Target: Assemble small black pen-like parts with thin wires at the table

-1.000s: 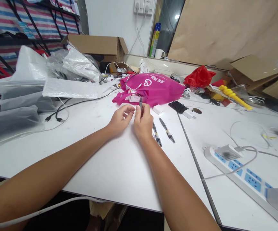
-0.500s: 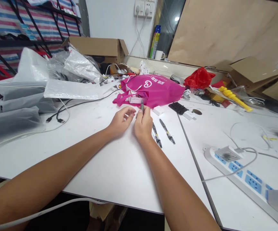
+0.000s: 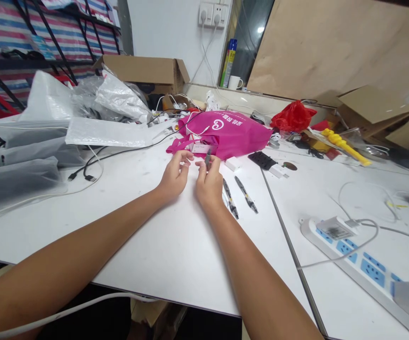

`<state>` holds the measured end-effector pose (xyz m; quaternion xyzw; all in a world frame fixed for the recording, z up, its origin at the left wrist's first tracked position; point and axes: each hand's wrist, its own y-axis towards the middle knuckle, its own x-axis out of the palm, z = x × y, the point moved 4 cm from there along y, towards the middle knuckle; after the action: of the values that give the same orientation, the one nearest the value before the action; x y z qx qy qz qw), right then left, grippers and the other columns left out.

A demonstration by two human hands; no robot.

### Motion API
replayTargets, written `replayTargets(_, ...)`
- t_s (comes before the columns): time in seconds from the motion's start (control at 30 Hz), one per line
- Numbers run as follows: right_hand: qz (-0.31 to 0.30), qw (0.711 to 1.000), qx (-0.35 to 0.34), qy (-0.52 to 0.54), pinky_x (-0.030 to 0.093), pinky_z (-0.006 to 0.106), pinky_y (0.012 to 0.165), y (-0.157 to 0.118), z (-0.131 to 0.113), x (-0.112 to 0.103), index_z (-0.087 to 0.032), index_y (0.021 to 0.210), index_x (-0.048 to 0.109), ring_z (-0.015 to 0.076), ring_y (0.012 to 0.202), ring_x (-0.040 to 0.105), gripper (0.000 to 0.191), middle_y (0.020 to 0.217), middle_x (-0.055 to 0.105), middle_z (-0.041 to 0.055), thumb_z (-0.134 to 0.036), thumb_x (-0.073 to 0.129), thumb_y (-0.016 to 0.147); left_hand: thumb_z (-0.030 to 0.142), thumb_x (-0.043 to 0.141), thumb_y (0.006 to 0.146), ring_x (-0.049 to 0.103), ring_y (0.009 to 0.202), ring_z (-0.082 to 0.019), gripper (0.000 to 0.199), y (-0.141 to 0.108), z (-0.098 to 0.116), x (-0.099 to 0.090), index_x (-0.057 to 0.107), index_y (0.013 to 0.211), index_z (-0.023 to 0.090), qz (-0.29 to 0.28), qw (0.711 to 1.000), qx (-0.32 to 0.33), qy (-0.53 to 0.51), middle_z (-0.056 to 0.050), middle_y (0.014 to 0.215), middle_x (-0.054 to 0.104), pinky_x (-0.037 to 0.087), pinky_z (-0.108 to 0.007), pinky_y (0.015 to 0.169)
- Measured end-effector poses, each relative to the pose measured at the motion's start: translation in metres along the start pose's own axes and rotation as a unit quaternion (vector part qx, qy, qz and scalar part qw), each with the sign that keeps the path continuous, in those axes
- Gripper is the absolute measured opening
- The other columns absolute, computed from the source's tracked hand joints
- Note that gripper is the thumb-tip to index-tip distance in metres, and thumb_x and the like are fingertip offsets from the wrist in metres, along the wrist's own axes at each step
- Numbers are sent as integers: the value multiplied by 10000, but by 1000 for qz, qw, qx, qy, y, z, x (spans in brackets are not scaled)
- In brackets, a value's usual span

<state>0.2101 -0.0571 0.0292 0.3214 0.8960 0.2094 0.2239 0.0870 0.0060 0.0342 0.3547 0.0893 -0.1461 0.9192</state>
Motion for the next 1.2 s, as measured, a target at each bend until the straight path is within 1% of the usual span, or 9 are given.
replayTargets(0.1,-27,1000,8,-12,522,389,807,-1,5,4,-266,1157,489,253,892,756,237,1070,798,84,-470,457,1042,190,496,1007,638,1096,-205,171,1,1,-2,611,1131,210,12,1000,-14,-4,-103,1208,686,526,-353,906)
replayTargets(0.2,-75,996,15,-43,520,397,776,-4,7,10,-256,1112,546,281,852,741,283,947,785,89,-502,420,1050,296,552,1018,648,1098,-206,182,1,4,1,651,1142,207,-12,998,-32,-45,-103,1217,694,542,-338,896)
replayTargets(0.3,-108,993,-5,-40,528,406,787,-8,4,16,-253,1161,587,297,904,738,324,1000,780,113,-496,401,1055,347,575,1016,670,1041,-189,193,2,3,5,681,1081,199,-26,993,-59,-101,-82,1136,726,542,-320,896)
replayTargets(0.4,-105,994,-27,-16,534,400,801,-10,2,18,-257,1213,601,290,952,737,336,1078,778,118,-487,412,1058,383,599,1002,680,940,-168,207,3,1,7,688,1010,196,-27,986,-84,-144,-55,1022,739,538,-295,856)
replayTargets(0.5,-112,994,-20,-2,521,374,759,-10,4,21,-255,1223,616,262,886,720,348,1046,776,97,-495,431,1052,404,624,983,665,872,-157,223,4,-1,6,674,934,192,-16,981,-104,-164,-39,934,719,537,-287,826)
replayTargets(0.63,-134,991,28,-4,450,326,651,-10,9,25,-237,897,620,213,697,624,380,786,705,40,-554,454,1028,388,621,984,666,903,-149,228,5,-8,4,678,922,177,17,960,-168,-222,-60,977,722,537,-283,848)
replayTargets(0.7,-140,989,37,-6,433,321,646,-9,10,27,-236,815,590,207,686,607,419,748,680,32,-570,447,1024,404,626,986,663,881,-139,244,5,-12,4,677,933,172,22,945,-205,-252,-72,1013,725,537,-273,800)
replayTargets(0.93,-147,988,38,23,488,341,697,-8,15,32,-224,871,647,224,749,657,444,790,708,42,-578,428,1025,467,678,971,634,758,-124,311,5,-17,5,707,937,159,21,924,-258,-281,-74,939,737,504,-256,663)
replayTargets(1.2,-147,987,40,58,510,337,669,-7,26,35,-234,838,654,212,693,629,482,675,652,25,-633,447,1010,424,687,979,670,801,-131,267,4,-19,5,722,949,161,4,908,-286,-306,-91,991,770,514,-251,685)
